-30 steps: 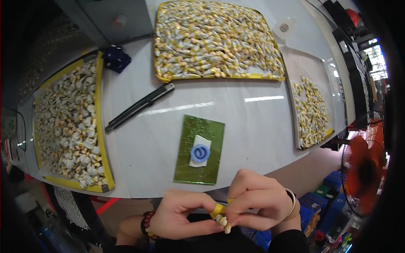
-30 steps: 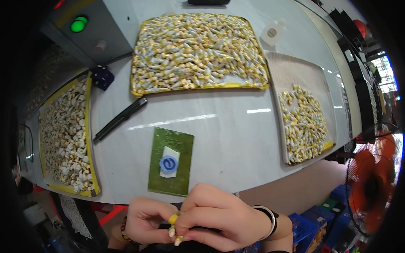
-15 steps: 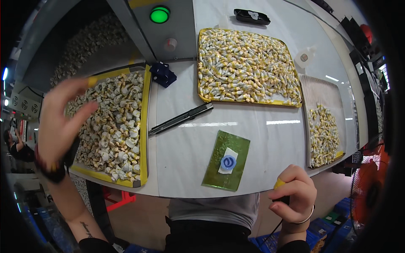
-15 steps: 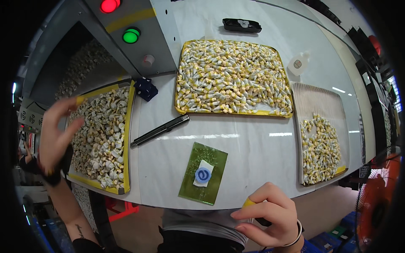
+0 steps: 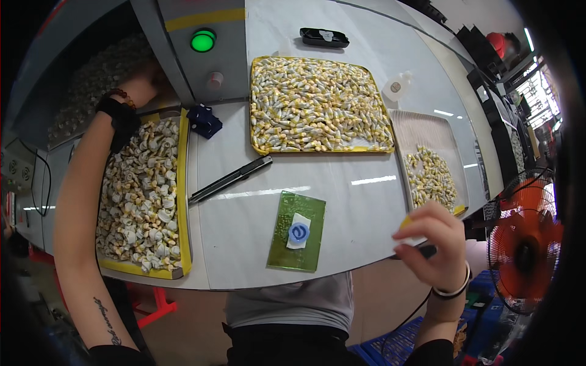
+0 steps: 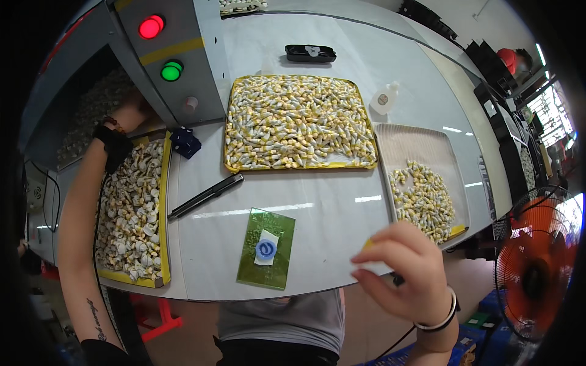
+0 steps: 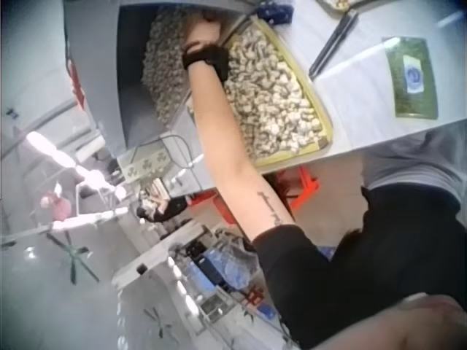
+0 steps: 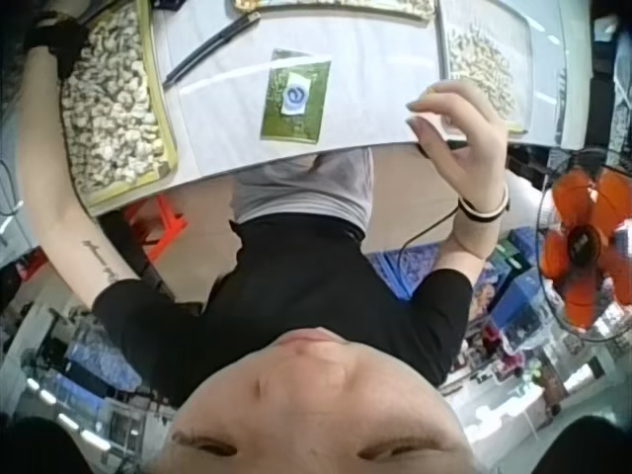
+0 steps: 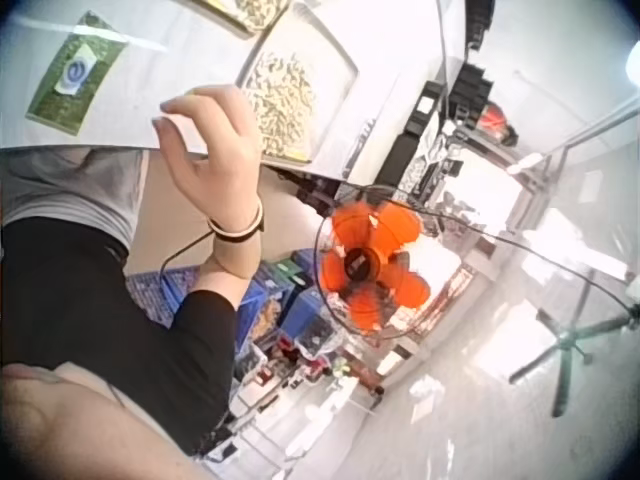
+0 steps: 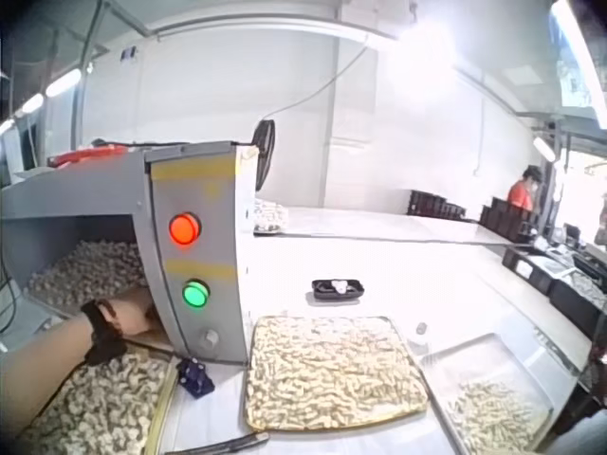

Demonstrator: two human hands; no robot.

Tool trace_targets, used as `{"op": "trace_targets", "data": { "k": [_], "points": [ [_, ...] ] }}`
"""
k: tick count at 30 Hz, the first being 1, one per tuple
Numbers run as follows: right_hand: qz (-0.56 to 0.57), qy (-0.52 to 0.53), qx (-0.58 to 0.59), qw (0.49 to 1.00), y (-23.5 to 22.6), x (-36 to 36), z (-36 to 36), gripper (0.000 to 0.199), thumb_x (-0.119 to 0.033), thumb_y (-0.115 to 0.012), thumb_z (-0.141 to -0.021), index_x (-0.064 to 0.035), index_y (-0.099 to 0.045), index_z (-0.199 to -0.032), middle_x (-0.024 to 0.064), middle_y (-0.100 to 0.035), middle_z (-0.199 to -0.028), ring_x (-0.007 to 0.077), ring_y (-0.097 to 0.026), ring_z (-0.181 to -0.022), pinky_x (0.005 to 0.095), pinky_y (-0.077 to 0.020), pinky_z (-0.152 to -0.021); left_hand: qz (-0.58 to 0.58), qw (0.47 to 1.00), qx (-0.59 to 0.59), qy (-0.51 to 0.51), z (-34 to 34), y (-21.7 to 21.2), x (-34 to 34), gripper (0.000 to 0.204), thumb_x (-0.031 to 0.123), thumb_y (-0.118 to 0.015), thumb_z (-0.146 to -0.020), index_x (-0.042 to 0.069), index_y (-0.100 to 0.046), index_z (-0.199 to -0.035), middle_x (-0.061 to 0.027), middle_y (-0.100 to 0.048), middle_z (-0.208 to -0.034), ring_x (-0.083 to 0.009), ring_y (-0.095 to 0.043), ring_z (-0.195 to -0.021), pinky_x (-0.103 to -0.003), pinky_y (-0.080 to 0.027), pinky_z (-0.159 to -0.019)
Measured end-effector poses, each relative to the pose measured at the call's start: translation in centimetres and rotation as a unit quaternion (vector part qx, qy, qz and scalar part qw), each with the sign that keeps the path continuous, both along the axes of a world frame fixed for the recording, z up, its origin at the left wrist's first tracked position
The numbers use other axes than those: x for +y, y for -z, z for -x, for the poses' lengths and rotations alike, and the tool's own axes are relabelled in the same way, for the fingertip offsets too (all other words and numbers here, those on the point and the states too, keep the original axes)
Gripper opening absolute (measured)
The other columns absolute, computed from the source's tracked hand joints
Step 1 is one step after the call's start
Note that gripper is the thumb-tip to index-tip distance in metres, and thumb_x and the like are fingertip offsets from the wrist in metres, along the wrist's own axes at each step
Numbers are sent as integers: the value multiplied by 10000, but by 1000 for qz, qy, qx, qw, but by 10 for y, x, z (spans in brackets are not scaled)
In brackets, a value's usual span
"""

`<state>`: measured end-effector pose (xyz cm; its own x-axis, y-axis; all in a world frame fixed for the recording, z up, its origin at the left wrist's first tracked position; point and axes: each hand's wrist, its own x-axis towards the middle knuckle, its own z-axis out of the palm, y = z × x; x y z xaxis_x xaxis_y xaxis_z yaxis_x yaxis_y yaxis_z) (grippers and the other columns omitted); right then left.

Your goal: The person assembles small capsules by hand. They pick up a capsule shell, apply a small amount of adhesive from a bottle, and then insert a small white object into the shell. The completed capsules are placed onto a tray.

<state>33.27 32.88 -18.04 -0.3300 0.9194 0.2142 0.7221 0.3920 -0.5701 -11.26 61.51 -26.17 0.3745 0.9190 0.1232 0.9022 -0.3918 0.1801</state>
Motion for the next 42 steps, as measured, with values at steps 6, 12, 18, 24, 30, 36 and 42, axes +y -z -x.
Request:
{"op": "trace_targets", "data": {
  "k": [6, 12, 18, 24, 30, 36, 42],
  "points": [
    [-52, -21, -150, 987, 13, 96, -14, 156, -83, -663, -718, -36, -598, -853, 123, -582, -854, 302, -565, -820, 370, -448, -715, -35, 999, -35, -17, 13, -18, -24, 451, 125, -632, -771, 18, -500, -1189, -159, -598, -1048, -288, -582, -973, -367, -452, -853],
    [-93, -59, -120, 987, 59, 153, -8, 119, -66, -605, -755, -22, -576, -862, 133, -579, -826, 316, -560, -811, 388, -453, -731, 95, 940, -327, -32, 21, -62, -102, 329, 202, -595, -856, 24, -519, -1121, -7, -572, -892, -63, -522, -791, -209, -419, -706],
    [-90, -44, -150, 984, 63, 152, -8, 71, -60, -557, -784, -2, -526, -812, 144, -571, -771, 324, -555, -776, 400, -450, -704, 155, 809, -566, 25, -15, -78, -250, 280, 257, -544, -896, -15, -560, -958, -63, -576, -851, -108, -540, -639, -204, -456, -542],
    [-113, -40, -129, 984, 57, 159, 2, 70, -52, -537, -795, 6, -499, -787, 161, -561, -740, 330, -552, -738, 402, -445, -672, 408, 533, -682, 290, -82, -41, -299, 411, 272, -735, -750, -104, -605, -854, -128, -610, -684, -239, -616, -618, -384, -540, -573],
    [-60, -25, -119, 991, 57, 160, -11, 75, -35, -547, -801, 5, -536, -863, 148, -566, -736, 286, -558, -683, 361, -450, -623, 415, 479, -722, 279, -149, -4, -301, 371, 177, -800, -669, -82, -623, -867, -182, -649, -774, -257, -625, -686, -319, -498, -591],
    [30, -93, 49, 994, 23, 104, 25, 79, -1, -620, -796, -13, -641, -871, 49, -647, -777, 122, -586, -662, 232, -452, -564, 459, 399, -766, 207, -152, 25, -317, 404, 178, -781, -688, -79, -604, -943, -183, -635, -932, -201, -633, -756, -296, -533, -660],
    [171, -140, 72, 972, 30, 46, 46, 115, -10, -703, -730, -44, -630, -811, 41, -577, -675, 114, -530, -534, 225, -405, -462, 467, 322, -816, 113, -159, 33, -329, 403, 25, -760, -695, -79, -575, -1037, -165, -625, -978, -190, -635, -823, -325, -531, -755]
  ]
}}
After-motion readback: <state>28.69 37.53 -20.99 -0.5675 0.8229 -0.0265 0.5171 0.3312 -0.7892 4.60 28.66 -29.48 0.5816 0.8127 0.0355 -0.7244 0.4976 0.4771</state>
